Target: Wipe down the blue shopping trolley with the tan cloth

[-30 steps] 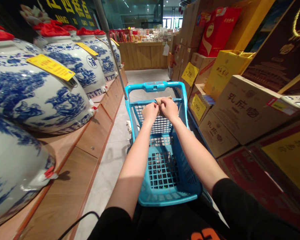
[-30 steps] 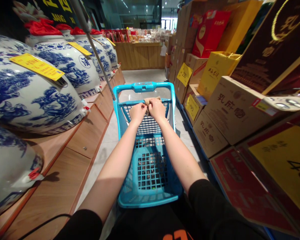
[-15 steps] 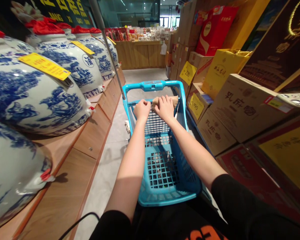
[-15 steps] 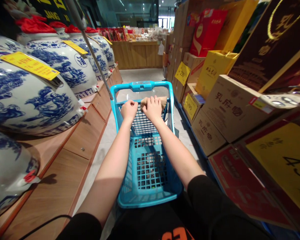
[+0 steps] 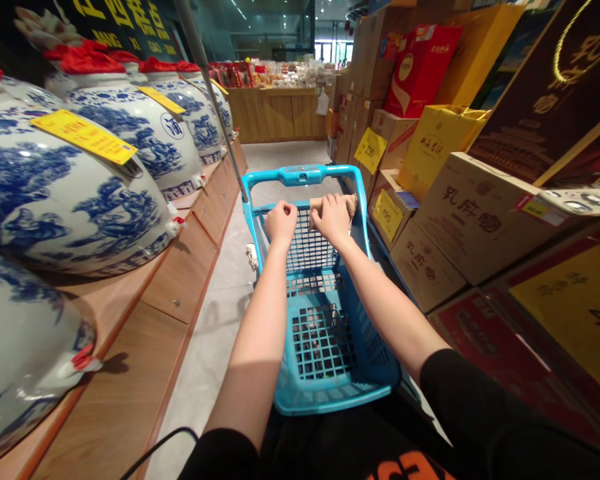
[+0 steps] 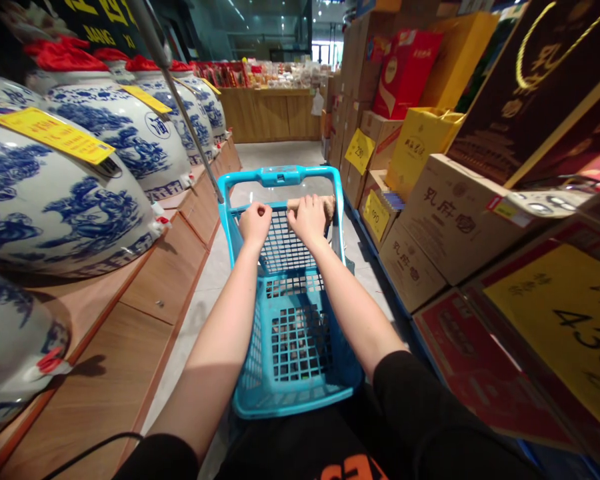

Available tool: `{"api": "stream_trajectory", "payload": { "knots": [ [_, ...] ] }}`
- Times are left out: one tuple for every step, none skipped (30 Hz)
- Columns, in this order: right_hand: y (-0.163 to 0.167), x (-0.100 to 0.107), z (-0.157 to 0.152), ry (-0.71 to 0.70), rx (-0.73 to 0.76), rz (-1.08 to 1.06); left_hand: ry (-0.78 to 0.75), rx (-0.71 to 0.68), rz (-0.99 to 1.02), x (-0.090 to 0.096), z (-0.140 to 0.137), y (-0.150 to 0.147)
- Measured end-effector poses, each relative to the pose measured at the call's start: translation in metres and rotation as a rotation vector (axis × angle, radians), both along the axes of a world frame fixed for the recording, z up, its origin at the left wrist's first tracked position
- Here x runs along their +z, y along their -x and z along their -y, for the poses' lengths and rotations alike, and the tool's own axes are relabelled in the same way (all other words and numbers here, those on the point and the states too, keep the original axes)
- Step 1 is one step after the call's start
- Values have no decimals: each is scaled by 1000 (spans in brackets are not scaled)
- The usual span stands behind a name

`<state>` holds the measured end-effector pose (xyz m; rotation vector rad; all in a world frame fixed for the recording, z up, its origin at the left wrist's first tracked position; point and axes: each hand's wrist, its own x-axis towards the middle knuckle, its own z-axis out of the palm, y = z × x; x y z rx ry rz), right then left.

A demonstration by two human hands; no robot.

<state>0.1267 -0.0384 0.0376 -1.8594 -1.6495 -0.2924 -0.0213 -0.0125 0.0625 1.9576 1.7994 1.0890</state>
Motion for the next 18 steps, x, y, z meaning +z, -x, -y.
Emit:
{"api": "stream_trajectory", "payload": {
  "knots": [
    [-1, -1, -1, -1, 51, 10, -23, -8, -9, -2, -1, 0],
    [-5, -1, -3, -5, 72, 6, -55, -20, -14, -4, -3, 1],
    [-10, -2, -4, -14, 60, -13, -93, -33, -14, -6, -4, 1],
    [-16, -1, -6, -27, 22, -40, -130, -44, -8, -7, -5, 2],
    [-22, -1, -6, -41, -30, -68, -161, -51, 1, -8, -6, 2],
    [-26, -1, -7, -51, -76, -90, -180, -54, 11, -9, -6, 3],
    [-27, -1, -7, -55, -99, -99, -192, -55, 19, -9, -6, 3],
    [-24, -1, -6, -53, -91, -91, -202, -56, 23, -9, -6, 2],
    [-18, -2, -5, -44, -52, -71, -212, -61, 25, -9, -5, 2],
    [-10, -3, -4, -35, 13, -42, -223, -67, 24, -9, -5, 2],
    [0, -4, -3, -27, 93, -5, -233, -76, 22, -10, -5, 2],
    [10, -4, -2, -21, 174, 32, -241, -85, 21, -11, -6, 3],
    [17, -4, -1, -15, 238, 63, -241, -91, 21, -12, -7, 3],
    [21, -3, -1, -9, 271, 82, -232, -94, 23, -14, -8, 4],
    [21, -2, -1, -2, 268, 84, -219, -95, 26, -16, -10, 5],
    [18, 0, -1, 7, 232, 70, -204, -97, 31, -18, -11, 6],
    [11, 2, -1, 20, 172, 40, -190, -99, 35, -19, -13, 6],
    [2, 5, -1, 38, 97, -2, -181, -100, 36, -20, -14, 7]
  ]
}}
